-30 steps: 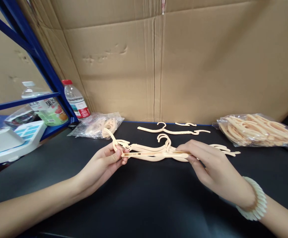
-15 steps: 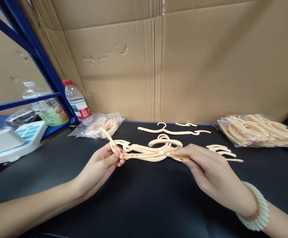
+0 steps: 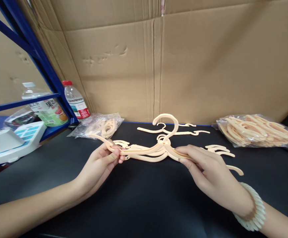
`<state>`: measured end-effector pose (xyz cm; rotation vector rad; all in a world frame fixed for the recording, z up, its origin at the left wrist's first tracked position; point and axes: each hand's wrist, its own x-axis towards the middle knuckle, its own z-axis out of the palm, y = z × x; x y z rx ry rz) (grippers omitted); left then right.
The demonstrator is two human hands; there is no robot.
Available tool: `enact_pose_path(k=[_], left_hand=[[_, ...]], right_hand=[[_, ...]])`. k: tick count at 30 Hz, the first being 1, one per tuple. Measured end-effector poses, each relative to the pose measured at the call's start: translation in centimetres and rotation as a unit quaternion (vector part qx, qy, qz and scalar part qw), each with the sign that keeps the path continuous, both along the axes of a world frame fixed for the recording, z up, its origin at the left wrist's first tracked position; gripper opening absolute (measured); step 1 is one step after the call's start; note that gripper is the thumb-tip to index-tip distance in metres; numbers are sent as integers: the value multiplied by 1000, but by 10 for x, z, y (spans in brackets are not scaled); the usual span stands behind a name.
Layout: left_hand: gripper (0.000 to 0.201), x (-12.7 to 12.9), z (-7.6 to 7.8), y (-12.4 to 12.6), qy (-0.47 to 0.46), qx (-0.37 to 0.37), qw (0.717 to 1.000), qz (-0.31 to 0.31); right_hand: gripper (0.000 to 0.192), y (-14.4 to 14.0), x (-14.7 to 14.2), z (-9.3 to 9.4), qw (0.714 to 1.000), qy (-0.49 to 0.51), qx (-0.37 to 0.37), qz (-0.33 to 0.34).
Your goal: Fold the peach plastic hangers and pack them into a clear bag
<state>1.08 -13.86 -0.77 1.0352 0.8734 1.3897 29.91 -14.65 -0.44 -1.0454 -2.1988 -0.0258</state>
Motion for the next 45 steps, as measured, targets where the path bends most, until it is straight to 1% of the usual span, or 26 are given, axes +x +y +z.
enact_pose_path(k=[5, 7, 9, 11, 12, 13, 14, 15, 16, 17, 18, 19, 20, 21, 22, 23, 24, 26, 29, 31, 35, 39, 41, 45], left_hand=[[25, 2, 4, -3, -17, -8, 1000, 1], [22, 3, 3, -4, -10, -26, 1000, -11], [21, 4, 1, -5, 11, -61, 997, -44], [24, 6, -2, -9, 46, -99, 990, -93], [25, 7, -3, -11, 71, -105, 984, -122], [27, 8, -4, -15, 105, -96, 978, -149], [27, 9, -3, -19, 150, -67, 971, -173], [25, 9, -2, -23, 207, -20, 960, -189], [23, 8, -1, -27, 272, 43, 941, -197], [18, 7, 1, -31, 340, 114, 913, -196], [17, 6, 3, -34, 393, 187, 878, -198], [23, 5, 5, -36, 441, 250, 837, -206], [31, 4, 6, -38, 480, 297, 798, -210], [38, 3, 6, -39, 513, 330, 764, -212], [44, 3, 5, -39, 539, 349, 737, -210], [47, 2, 5, -38, 559, 359, 718, -208], [48, 2, 3, -38, 571, 363, 706, -207], [49, 2, 0, -35, 578, 360, 700, -215], [49, 1, -3, -30, 570, 354, 704, -232], [48, 1, -4, -29, 576, 357, 699, -229], [47, 1, -6, -28, 609, 347, 680, -216], [48, -1, -8, -27, 622, 335, 672, -223], [48, -2, -8, -26, 627, 339, 666, -220], [47, -2, -9, -27, 641, 353, 649, -207]], right_hand=[[18, 1, 0, 2, 998, 32, -28, -41], [17, 3, 0, 3, 997, 39, -46, -49], [17, 5, 0, 5, 996, 43, -67, -49], [17, 9, 1, 7, 994, 41, -89, -51], [17, 10, 2, 8, 993, 38, -97, -54], [17, 12, 2, 9, 992, 31, -106, -57], [17, 13, 2, 10, 991, 20, -115, -60], [18, 13, 2, 10, 990, 6, -124, -60], [18, 13, 2, 11, 989, -9, -135, -57], [18, 13, 1, 11, 987, -24, -147, -52], [17, 13, 1, 11, 986, -38, -157, -47], [15, 13, 0, 10, 984, -51, -164, -45], [13, 12, 0, 10, 983, -64, -164, -45], [10, 12, 0, 9, 983, -78, -160, -47], [8, 12, 1, 8, 983, -93, -153, -49], [7, 12, 2, 8, 982, -109, -147, -51], [6, 12, 3, 7, 980, -124, -144, -52], [7, 14, 6, 7, 977, -149, -147, -48], [11, 17, 11, 9, 972, -174, -150, -40], [11, 19, 14, 9, 970, -186, -154, -38], [10, 22, 16, 9, 967, -190, -168, -30], [11, 22, 15, 9, 966, -183, -177, -33], [9, 21, 15, 9, 970, -174, -168, -39], [20, 20, 13, 2, 982, -133, -121, -54]])
